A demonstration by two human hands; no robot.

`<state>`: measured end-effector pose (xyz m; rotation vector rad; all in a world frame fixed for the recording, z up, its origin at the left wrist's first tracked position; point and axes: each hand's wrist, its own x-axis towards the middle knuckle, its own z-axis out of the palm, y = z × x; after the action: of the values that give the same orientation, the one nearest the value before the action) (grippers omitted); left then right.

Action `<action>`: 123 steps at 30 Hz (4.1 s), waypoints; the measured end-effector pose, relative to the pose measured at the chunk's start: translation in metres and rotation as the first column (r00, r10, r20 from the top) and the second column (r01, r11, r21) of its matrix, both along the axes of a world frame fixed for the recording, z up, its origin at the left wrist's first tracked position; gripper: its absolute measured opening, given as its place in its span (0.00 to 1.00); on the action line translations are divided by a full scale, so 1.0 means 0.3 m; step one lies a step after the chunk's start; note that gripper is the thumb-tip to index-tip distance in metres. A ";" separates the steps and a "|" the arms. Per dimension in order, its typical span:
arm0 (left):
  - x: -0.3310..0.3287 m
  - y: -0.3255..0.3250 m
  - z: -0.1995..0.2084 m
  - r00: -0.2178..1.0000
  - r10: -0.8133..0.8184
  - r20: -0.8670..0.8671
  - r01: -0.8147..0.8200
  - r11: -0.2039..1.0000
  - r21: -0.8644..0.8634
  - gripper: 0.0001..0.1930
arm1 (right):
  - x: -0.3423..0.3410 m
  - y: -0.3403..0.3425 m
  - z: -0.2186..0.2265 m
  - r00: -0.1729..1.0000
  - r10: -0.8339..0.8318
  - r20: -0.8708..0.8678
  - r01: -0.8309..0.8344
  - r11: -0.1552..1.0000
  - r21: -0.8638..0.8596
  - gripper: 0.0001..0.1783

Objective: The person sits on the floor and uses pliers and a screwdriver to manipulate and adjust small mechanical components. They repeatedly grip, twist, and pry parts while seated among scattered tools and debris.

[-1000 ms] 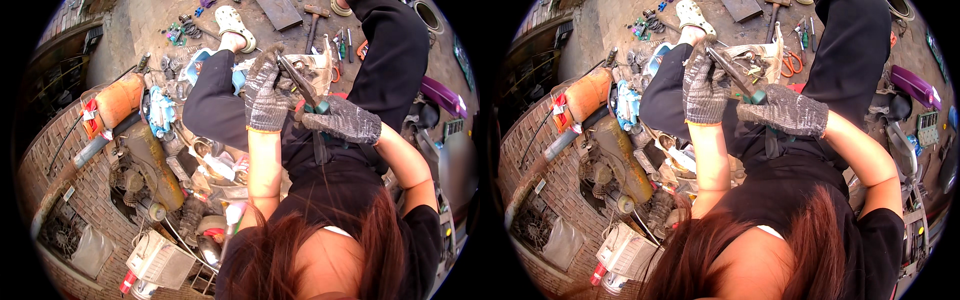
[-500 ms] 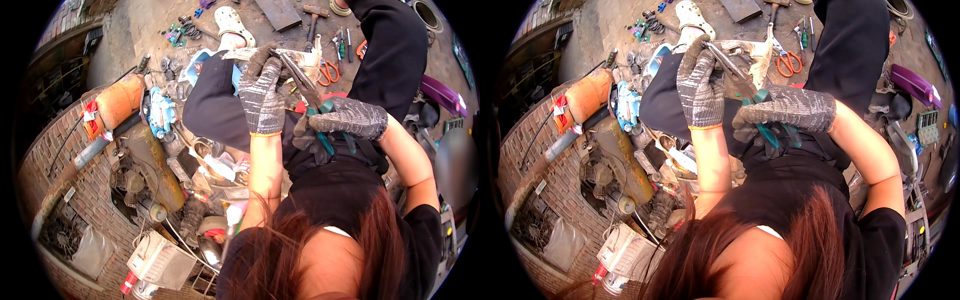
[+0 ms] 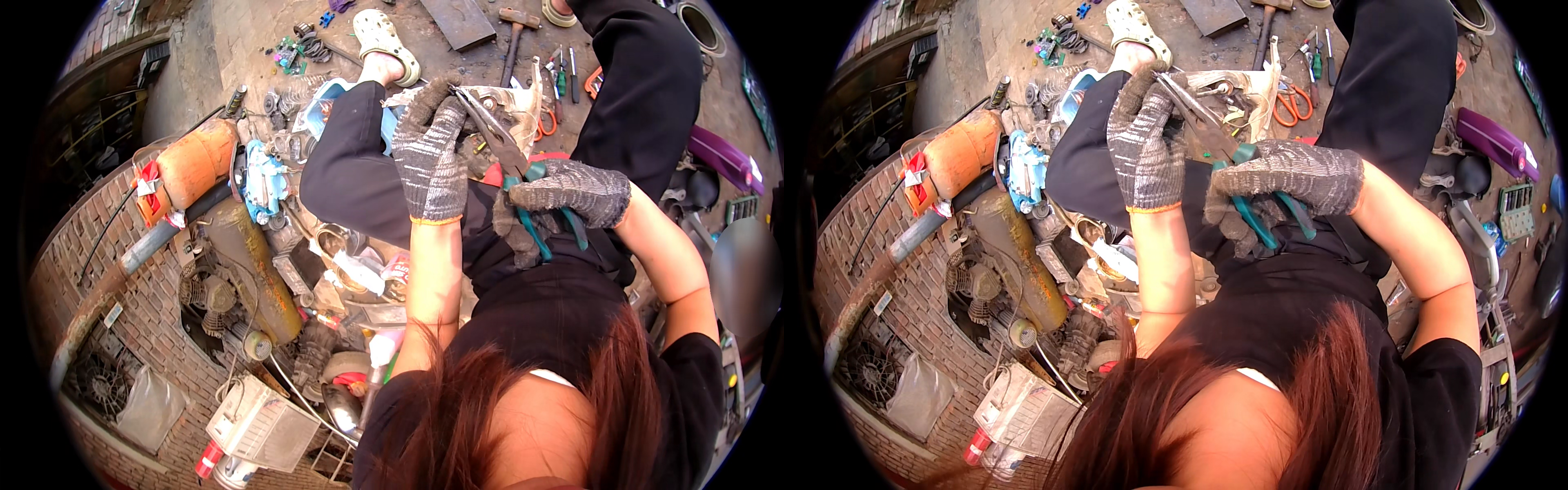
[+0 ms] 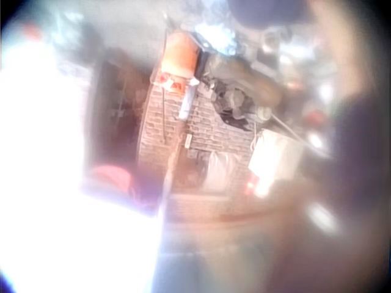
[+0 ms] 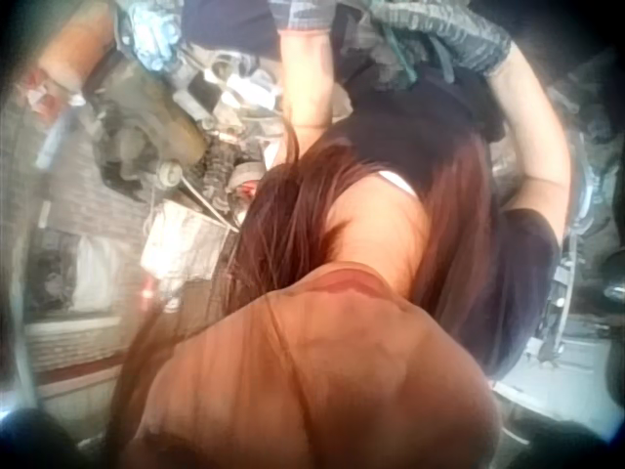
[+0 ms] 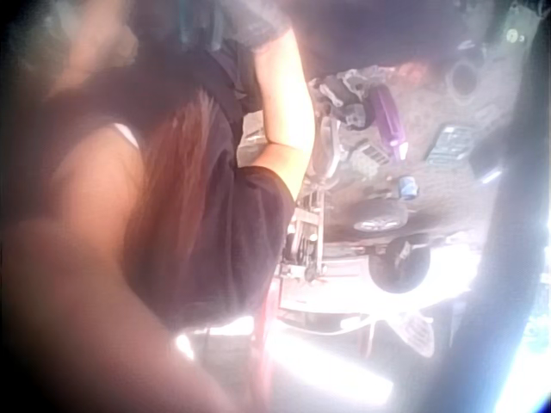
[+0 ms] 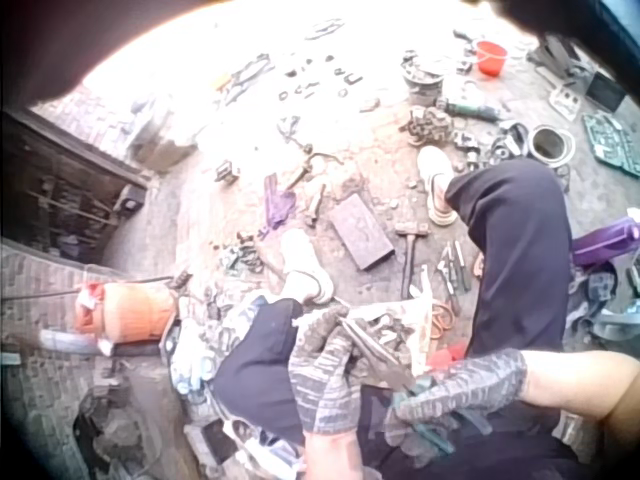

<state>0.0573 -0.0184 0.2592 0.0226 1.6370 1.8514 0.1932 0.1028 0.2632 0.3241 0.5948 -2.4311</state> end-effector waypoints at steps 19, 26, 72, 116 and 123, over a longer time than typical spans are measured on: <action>0.010 -0.009 0.029 0.997 0.069 -0.040 -0.066 0.995 0.072 0.10 | -0.004 -0.031 -0.001 0.974 0.170 -0.152 0.001 0.663 0.749 0.19; 0.016 -0.002 0.029 0.999 0.025 -0.032 -0.019 0.985 0.171 0.09 | 0.024 -0.068 -0.061 0.947 0.011 -0.320 0.082 0.957 0.277 0.20; 0.043 -0.003 0.054 0.992 0.127 -0.002 -0.127 0.992 -0.019 0.09 | 0.019 -0.051 -0.077 0.960 0.156 -0.232 0.259 -0.181 0.949 0.17; -0.115 0.049 -0.403 0.949 0.060 0.311 -0.055 0.998 -0.025 0.07 | -0.151 -0.027 -0.517 0.886 -0.106 -0.451 0.388 -0.363 0.847 0.23; -0.137 0.029 -0.505 0.972 0.149 0.179 -0.121 0.980 -0.158 0.08 | -0.170 -0.027 -0.571 0.995 -0.033 0.092 -0.095 -0.130 0.987 0.22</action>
<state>0.0163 -0.0096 0.1078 -0.3278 1.6690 1.7663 0.1423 0.0947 0.0920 0.9905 2.3900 -1.2226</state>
